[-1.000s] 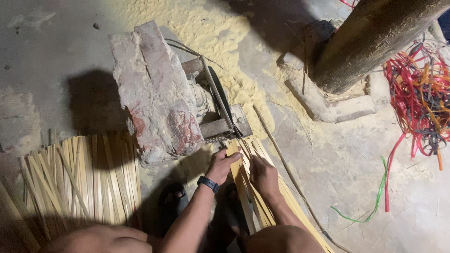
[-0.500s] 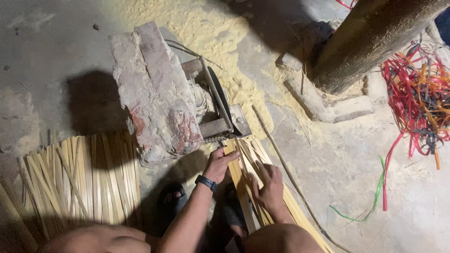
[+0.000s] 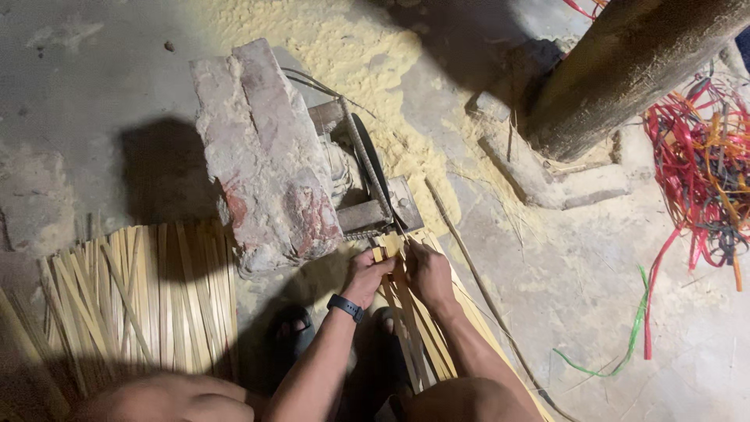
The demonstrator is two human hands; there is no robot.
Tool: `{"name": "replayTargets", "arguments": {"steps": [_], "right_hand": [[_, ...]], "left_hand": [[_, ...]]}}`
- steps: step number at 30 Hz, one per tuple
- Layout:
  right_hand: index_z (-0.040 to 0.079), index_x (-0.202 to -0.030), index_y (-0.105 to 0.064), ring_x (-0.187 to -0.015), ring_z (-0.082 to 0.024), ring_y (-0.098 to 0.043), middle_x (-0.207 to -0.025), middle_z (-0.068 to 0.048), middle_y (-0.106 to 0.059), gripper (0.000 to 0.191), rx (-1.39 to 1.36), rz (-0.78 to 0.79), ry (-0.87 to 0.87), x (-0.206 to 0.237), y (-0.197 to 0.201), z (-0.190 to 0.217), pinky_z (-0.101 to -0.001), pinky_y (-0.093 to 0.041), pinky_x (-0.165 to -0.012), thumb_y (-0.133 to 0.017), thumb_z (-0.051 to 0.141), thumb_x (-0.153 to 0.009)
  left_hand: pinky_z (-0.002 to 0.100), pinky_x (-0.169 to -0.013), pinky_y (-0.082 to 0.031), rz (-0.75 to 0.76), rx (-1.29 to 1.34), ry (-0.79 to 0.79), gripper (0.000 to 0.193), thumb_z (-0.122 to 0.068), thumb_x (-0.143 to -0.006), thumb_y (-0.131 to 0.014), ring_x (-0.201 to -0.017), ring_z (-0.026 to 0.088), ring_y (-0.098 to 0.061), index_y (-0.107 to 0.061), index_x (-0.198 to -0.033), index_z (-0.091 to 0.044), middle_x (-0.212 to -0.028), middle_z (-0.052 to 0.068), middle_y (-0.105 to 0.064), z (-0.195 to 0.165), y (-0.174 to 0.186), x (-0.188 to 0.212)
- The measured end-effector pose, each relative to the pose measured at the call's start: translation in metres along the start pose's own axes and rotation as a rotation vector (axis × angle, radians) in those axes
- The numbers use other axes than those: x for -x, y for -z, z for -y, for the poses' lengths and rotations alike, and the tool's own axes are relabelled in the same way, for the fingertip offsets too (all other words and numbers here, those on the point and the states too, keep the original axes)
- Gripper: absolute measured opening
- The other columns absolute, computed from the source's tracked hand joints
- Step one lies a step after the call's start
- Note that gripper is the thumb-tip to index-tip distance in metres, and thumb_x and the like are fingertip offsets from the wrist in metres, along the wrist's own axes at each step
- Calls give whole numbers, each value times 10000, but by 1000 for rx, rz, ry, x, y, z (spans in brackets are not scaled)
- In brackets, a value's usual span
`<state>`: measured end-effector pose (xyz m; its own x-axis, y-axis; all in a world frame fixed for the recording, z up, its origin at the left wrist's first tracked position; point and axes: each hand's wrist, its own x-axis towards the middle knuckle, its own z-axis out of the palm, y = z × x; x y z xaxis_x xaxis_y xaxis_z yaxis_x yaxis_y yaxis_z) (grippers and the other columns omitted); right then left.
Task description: The person sits on the floor and pulls bamboo strips one at a time through a fixed blade mounted under a stone weight, drawing each strip by hand to shave it into thinner slats. Finished slats are set aside in a growing pile beside them.
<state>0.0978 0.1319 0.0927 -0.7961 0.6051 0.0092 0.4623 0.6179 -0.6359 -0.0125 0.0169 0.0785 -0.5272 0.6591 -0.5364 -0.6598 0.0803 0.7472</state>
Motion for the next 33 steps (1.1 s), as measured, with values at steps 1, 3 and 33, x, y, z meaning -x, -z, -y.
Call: {"name": "replayTargets", "arguments": {"steps": [1,3,33], "right_hand": [[13,-1031,-696,-575,-305,-632,-770,-190,-656,245,-21,-18,29,4,5,1,-417,-531,-595,-680,35,-787],[39,-1125,-726,-605,-301,-655,-817,-182,-681,336,14,-111,102,18,17,5,-398,-545,-596,-678,54,-792],[-8,-1125,-715,-683,-304,-689,-889,-190,-685,273,-31,-195,194,78,35,19,-389,-565,-626,-674,99,-877]], "left_hand": [[313,-835,-546,5,9,12,268,-54,-915,-724,-932,156,-673,-718,-1177,1,-1086,74,-751,0,0,0],[328,-821,-544,18,21,26,252,-45,-910,-736,-910,173,-672,-707,-1155,6,-1061,93,-747,-2,-1,2],[307,-615,-578,104,223,195,192,-123,-929,-732,-734,162,-674,-701,-1100,-40,-963,59,-742,4,-9,2]]}}
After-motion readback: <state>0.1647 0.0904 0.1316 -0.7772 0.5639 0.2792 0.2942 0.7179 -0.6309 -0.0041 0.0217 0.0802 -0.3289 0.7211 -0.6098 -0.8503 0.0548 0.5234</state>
